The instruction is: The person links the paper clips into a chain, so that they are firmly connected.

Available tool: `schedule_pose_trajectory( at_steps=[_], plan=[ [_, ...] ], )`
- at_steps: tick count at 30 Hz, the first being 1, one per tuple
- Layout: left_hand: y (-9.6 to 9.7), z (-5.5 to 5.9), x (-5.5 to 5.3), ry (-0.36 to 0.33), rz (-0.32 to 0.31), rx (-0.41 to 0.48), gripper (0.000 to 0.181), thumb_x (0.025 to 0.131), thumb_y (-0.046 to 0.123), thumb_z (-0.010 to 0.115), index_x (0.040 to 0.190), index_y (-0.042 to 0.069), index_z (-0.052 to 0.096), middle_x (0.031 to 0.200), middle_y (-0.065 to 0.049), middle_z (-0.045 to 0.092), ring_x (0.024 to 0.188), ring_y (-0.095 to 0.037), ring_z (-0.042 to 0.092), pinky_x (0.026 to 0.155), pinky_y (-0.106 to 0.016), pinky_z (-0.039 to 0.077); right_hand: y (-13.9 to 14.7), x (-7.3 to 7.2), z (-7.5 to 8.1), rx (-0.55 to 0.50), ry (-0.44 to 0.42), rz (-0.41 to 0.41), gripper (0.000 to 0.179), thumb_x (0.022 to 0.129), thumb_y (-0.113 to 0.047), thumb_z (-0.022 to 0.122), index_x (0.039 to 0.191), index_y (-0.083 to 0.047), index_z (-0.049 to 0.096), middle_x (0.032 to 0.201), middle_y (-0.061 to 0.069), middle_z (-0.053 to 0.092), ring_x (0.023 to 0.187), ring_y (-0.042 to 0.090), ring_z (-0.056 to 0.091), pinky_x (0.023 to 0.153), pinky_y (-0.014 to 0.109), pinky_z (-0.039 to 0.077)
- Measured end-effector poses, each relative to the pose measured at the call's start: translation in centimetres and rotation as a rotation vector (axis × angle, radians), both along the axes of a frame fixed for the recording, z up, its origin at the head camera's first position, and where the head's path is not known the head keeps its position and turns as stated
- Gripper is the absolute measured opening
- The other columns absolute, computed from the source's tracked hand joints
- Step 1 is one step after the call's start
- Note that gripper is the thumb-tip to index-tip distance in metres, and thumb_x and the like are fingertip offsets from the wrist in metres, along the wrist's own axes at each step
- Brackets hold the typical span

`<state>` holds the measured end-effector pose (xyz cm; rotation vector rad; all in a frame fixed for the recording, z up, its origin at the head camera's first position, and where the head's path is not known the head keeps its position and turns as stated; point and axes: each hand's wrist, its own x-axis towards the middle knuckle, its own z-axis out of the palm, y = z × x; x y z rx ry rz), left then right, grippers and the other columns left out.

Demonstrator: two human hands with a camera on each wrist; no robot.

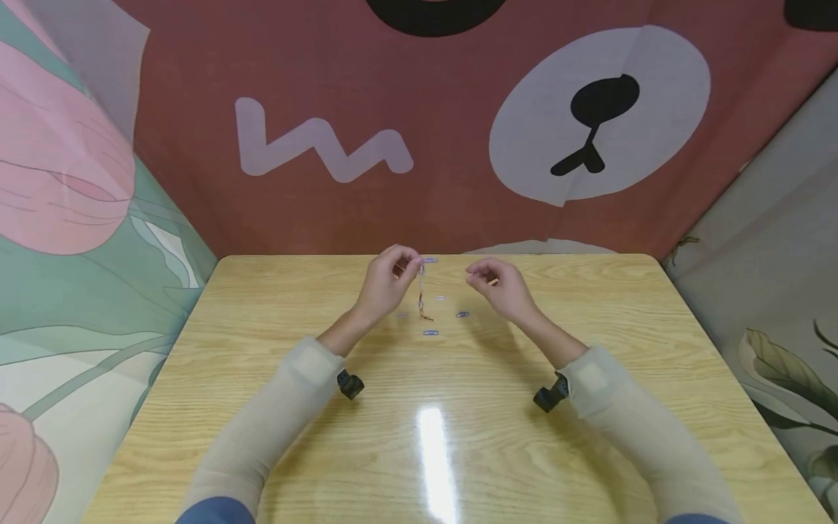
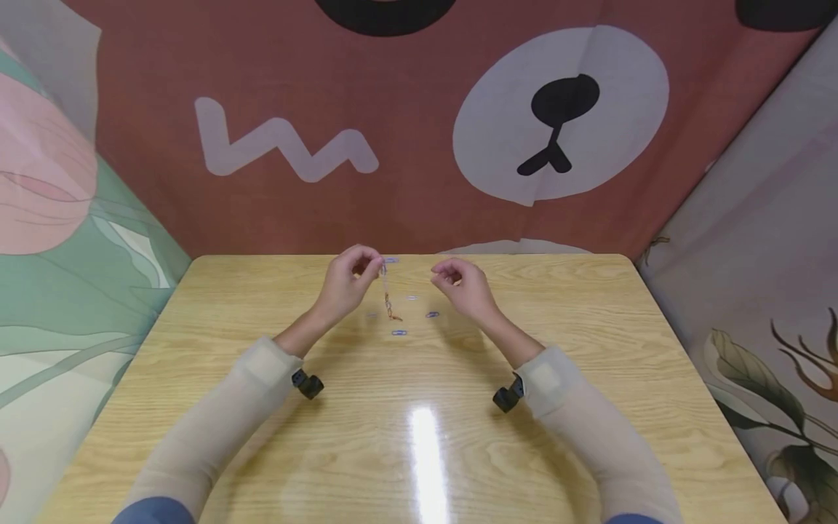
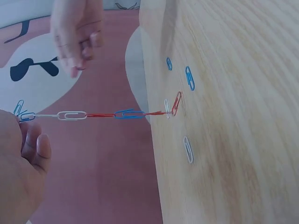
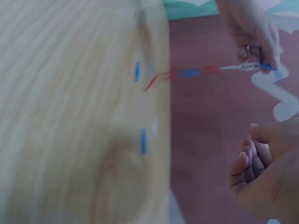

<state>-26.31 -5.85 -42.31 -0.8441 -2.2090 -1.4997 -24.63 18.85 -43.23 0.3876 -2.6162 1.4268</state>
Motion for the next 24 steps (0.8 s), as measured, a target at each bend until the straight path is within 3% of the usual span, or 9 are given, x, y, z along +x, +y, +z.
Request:
schedule_pose_trajectory(
  at_steps=[11, 24],
  plan=[
    [-0.4, -0.4, 0.1, 0.010, 0.012, -0.005, 0.011, 0.102, 0.007, 0.062, 0.100, -0.003, 0.067, 0.089, -0.012, 0.065, 0.076, -0.021, 0.061, 0.067, -0.029, 0.053, 1.6, -0.2, -4.3, 0.044, -0.122, 0.023, 0.016, 0.096, -0.004, 0.069, 0.109, 0.007, 0.070, 0.093, 0.012, 0.070, 0.085, 0.023, 0.062, 0.070, 0.024, 0.050],
    [-0.6, -0.4, 0.2, 0.010, 0.017, -0.013, 0.010, 0.102, 0.007, 0.062, 0.100, -0.002, 0.067, 0.088, -0.011, 0.065, 0.076, -0.021, 0.061, 0.068, -0.027, 0.052, 1.5, -0.1, -6.7, 0.109, -0.224, 0.052, 0.010, 0.091, -0.007, 0.076, 0.099, -0.002, 0.073, 0.086, 0.005, 0.066, 0.079, 0.018, 0.058, 0.069, 0.028, 0.049]
  ],
)
